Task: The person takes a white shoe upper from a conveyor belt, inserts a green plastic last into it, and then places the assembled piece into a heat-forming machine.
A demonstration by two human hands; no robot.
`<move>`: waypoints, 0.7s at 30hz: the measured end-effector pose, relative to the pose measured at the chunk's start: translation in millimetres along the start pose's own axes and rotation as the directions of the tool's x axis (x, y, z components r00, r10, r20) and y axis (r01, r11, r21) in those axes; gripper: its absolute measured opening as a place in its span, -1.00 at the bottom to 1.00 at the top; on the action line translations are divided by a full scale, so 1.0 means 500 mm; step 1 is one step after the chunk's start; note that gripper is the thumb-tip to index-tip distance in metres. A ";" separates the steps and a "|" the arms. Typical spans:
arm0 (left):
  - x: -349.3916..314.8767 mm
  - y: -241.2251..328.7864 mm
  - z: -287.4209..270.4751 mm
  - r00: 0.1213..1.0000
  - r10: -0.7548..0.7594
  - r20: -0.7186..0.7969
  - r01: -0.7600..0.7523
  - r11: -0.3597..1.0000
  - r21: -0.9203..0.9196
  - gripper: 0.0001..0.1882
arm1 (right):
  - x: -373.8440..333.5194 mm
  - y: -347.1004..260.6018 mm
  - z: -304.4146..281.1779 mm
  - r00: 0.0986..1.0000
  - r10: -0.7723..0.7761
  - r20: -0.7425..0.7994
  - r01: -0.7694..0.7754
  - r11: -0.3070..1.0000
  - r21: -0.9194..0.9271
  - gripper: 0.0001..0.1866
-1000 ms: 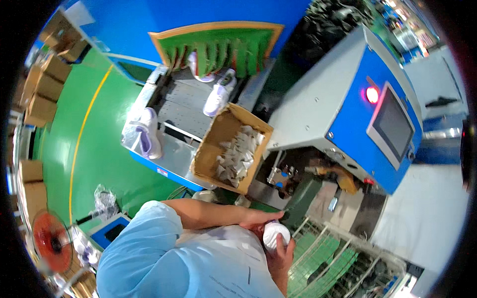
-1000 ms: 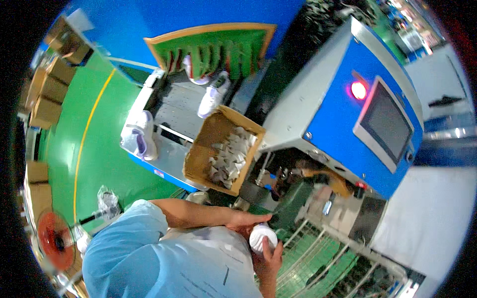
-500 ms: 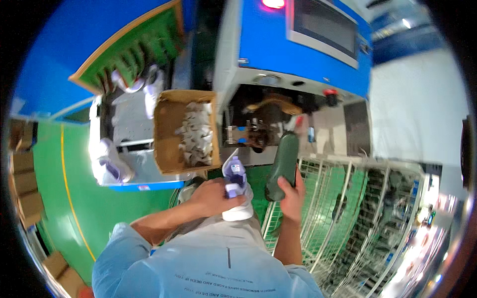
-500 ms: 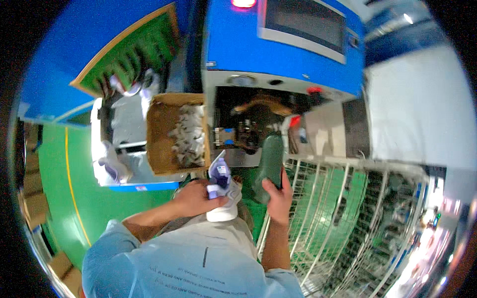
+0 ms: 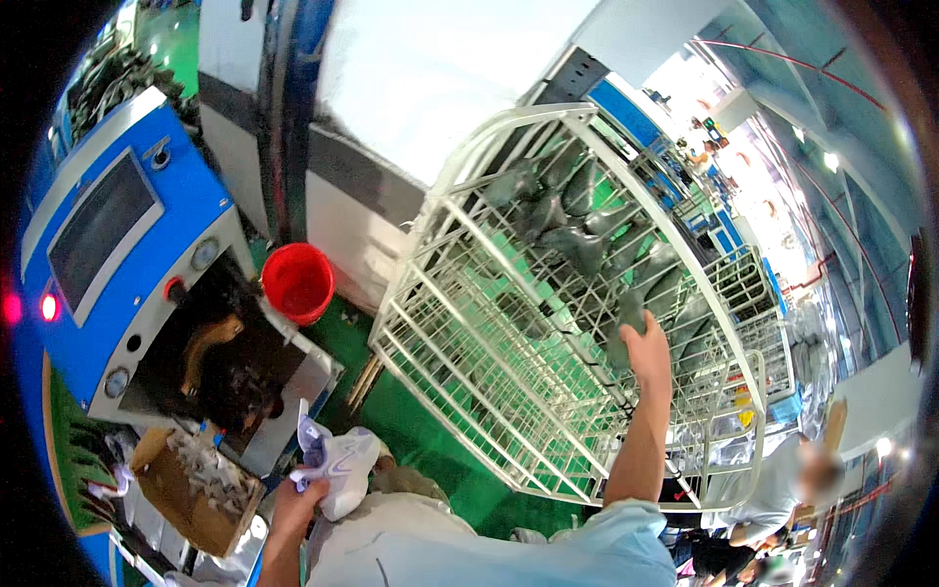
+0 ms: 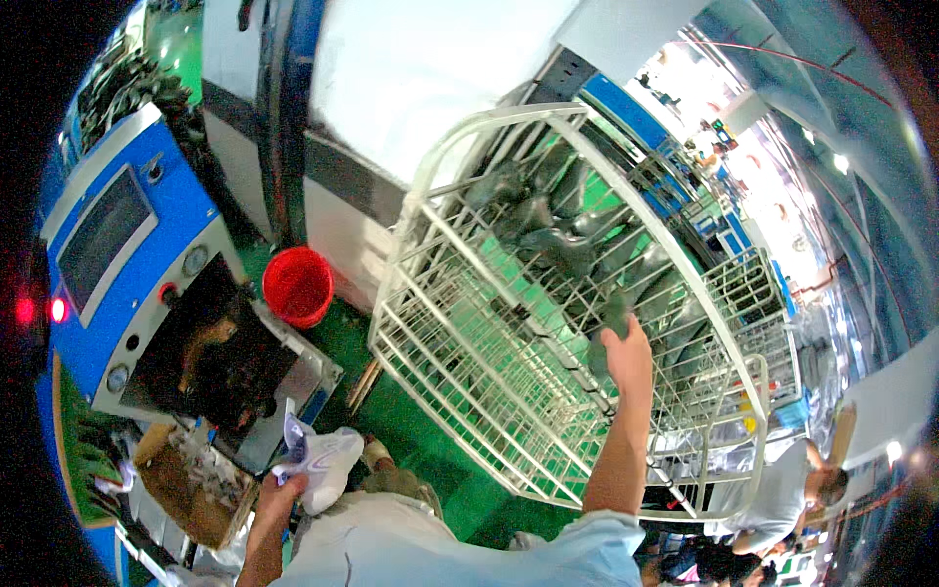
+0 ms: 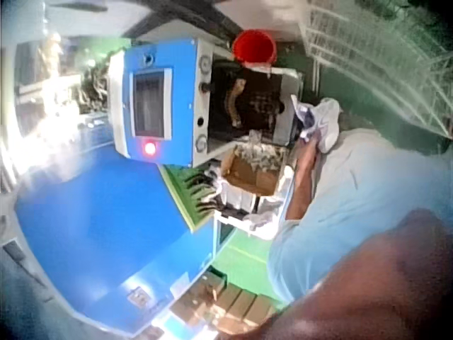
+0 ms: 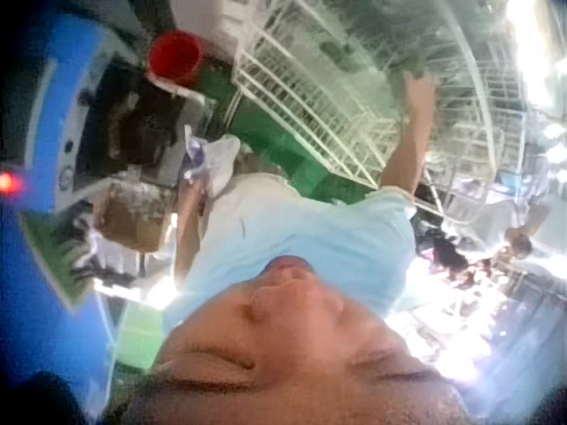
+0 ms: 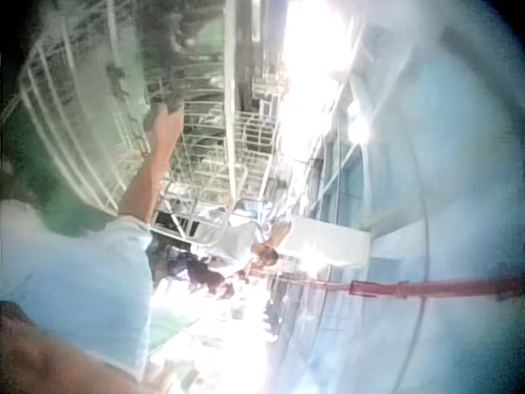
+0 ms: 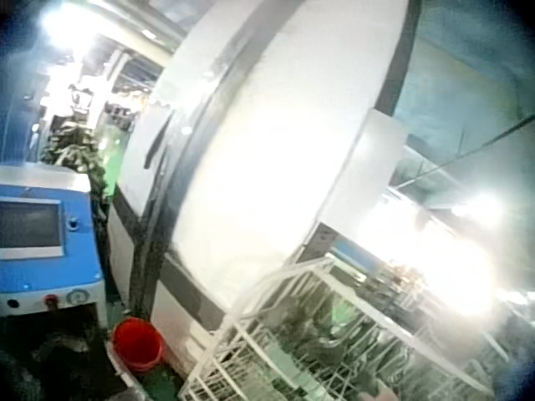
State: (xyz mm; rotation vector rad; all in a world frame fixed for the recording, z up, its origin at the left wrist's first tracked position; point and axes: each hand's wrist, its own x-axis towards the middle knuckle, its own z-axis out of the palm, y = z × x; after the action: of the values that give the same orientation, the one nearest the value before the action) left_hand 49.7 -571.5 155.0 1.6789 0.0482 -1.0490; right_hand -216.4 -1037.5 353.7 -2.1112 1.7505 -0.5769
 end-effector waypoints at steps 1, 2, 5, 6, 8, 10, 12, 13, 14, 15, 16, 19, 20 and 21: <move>-0.002 0.011 0.005 1.000 0.001 0.004 -0.002 0.999 0.038 -0.54 | 0.038 -0.027 0.001 0.976 0.142 0.164 -0.153 0.987 0.052 -0.20; -0.002 0.019 0.009 1.000 0.000 0.020 -0.001 0.997 0.072 -0.53 | 0.070 -0.019 0.011 0.982 0.099 0.161 -0.120 0.985 0.126 -0.19; -0.004 0.022 0.014 1.000 -0.006 -0.015 0.007 0.993 0.121 -0.51 | 0.160 -0.009 0.053 0.983 0.022 0.182 -0.062 0.974 0.217 -0.17; -0.022 0.054 0.018 0.995 -0.088 -0.035 0.091 0.993 0.079 -0.51 | 0.168 -0.049 0.049 0.977 0.036 0.211 -0.072 0.984 0.165 -0.17; -0.023 0.036 -0.001 0.999 -0.041 0.011 0.041 0.998 -0.044 -0.53 | 0.205 -0.066 0.066 0.971 -0.021 0.238 -0.004 0.995 0.104 -0.17; -0.030 -0.021 -0.064 0.998 -0.034 -0.061 0.030 0.997 -0.078 -0.52 | 0.187 -0.142 0.079 0.979 0.006 0.206 -0.034 0.991 0.132 -0.21; -0.045 -0.140 -0.169 0.983 0.022 -0.180 -0.063 0.972 -0.226 -0.52 | 0.176 -0.169 0.097 0.972 -0.019 0.233 -0.019 0.987 0.159 -0.22; -0.071 -0.195 -0.217 0.967 0.031 -0.252 -0.108 0.948 -0.299 -0.52 | 0.180 -0.161 0.099 0.976 -0.008 0.218 -0.037 0.979 0.199 -0.26; -0.108 -0.217 -0.253 0.933 0.030 -0.359 -0.174 0.910 -0.375 -0.51 | 0.184 -0.141 0.103 0.953 -0.006 0.303 -0.117 0.915 0.386 -0.31; -0.153 -0.243 -0.296 0.891 0.009 -0.454 -0.231 0.869 -0.437 -0.51 | 0.176 -0.131 0.095 0.920 0.033 0.391 -0.190 0.909 0.370 -0.29; -0.205 -0.273 -0.336 0.850 0.008 -0.526 -0.314 0.810 -0.495 -0.50 | 0.139 -0.131 0.116 0.950 -0.006 0.313 -0.123 0.912 0.392 -0.28; -0.362 -0.369 -0.453 0.780 0.063 -0.622 -0.518 0.623 -0.587 -0.48 | -0.069 -0.224 0.160 0.952 -0.268 -0.150 0.254 0.962 -0.104 -0.40; -0.375 -0.349 -0.472 0.761 0.078 -0.644 -0.489 0.722 -0.490 -0.50 | -0.148 -0.259 0.169 0.880 -0.388 -0.273 0.377 0.921 -0.095 -0.57; -0.397 -0.319 -0.484 0.730 0.101 -0.676 -0.456 0.809 -0.371 -0.52 | -0.207 -0.281 0.184 0.786 -0.488 -0.380 0.489 0.866 -0.102 -0.71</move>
State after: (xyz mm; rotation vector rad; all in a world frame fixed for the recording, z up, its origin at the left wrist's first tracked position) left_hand -6.3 -225.0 164.4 1.3946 0.4567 -0.1485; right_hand -67.3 -909.6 335.1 -2.6020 1.3441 -1.2220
